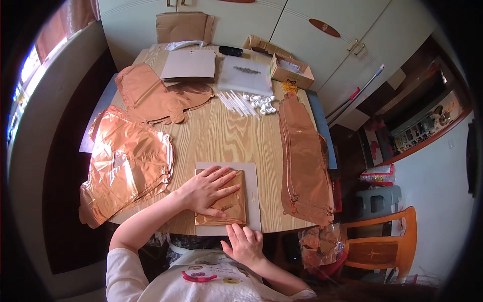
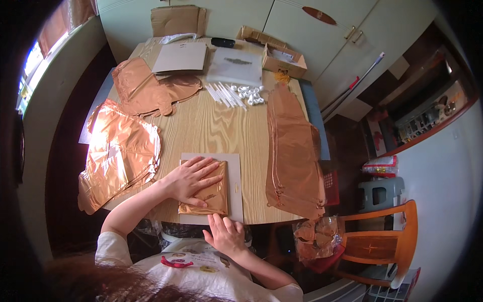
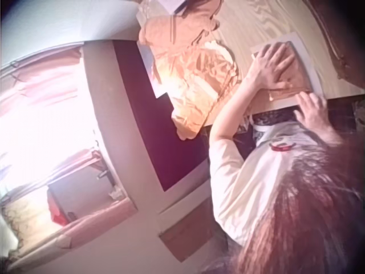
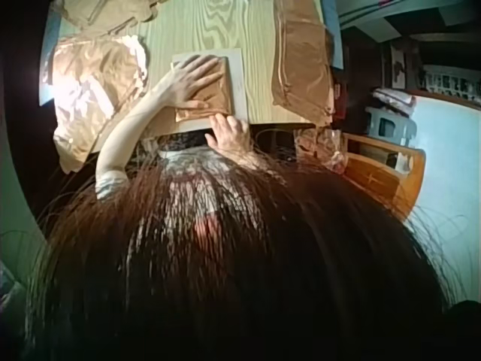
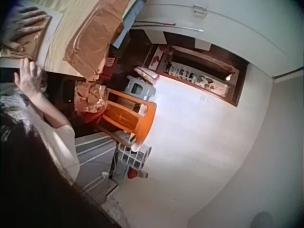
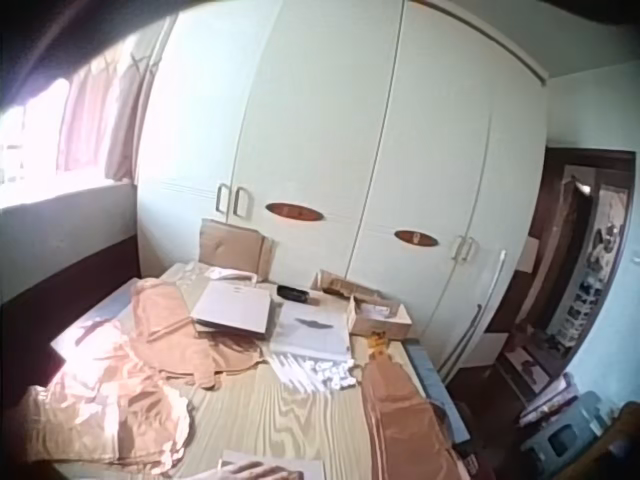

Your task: Folding a foil balloon and packaging it into a plastic sleeve with a backing card.

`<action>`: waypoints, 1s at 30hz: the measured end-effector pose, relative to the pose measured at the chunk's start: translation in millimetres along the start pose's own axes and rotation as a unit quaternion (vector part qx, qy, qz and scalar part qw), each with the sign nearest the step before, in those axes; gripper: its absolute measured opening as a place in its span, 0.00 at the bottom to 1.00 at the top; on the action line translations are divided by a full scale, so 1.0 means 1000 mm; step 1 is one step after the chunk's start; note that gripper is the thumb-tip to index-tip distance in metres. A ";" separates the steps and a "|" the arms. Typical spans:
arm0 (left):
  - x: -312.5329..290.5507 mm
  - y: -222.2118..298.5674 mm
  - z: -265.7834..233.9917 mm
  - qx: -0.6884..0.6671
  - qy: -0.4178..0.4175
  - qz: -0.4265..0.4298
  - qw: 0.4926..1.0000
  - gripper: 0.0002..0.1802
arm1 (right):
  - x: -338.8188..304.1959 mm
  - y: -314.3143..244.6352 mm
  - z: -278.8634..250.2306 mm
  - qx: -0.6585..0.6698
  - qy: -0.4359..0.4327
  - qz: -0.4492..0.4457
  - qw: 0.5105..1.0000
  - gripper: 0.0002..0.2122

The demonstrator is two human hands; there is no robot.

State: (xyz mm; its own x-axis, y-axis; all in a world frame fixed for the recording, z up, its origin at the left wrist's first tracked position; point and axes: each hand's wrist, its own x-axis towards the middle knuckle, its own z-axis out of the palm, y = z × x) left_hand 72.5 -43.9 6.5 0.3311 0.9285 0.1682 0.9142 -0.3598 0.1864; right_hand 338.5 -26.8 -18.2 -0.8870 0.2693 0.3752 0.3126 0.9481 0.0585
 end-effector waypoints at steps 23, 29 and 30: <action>0.001 0.001 0.000 0.010 -0.002 0.001 1.000 0.51 | 0.007 -0.011 -0.003 -0.062 -0.027 0.025 0.997 0.21; 0.002 0.002 -0.002 0.019 -0.005 -0.001 1.000 0.51 | 0.005 -0.014 -0.003 -0.040 -0.015 0.029 0.999 0.25; 0.002 0.002 -0.002 0.019 -0.008 -0.004 1.000 0.51 | 0.003 -0.014 -0.003 -0.032 -0.013 0.035 0.999 0.26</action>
State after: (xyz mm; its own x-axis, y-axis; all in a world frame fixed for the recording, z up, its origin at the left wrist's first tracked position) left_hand 74.3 -43.3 9.4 0.3270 0.9329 0.1508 0.9252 -0.3486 0.1503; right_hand 332.1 -39.9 -15.1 -0.8706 0.3389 0.3567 0.3940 0.9144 0.0930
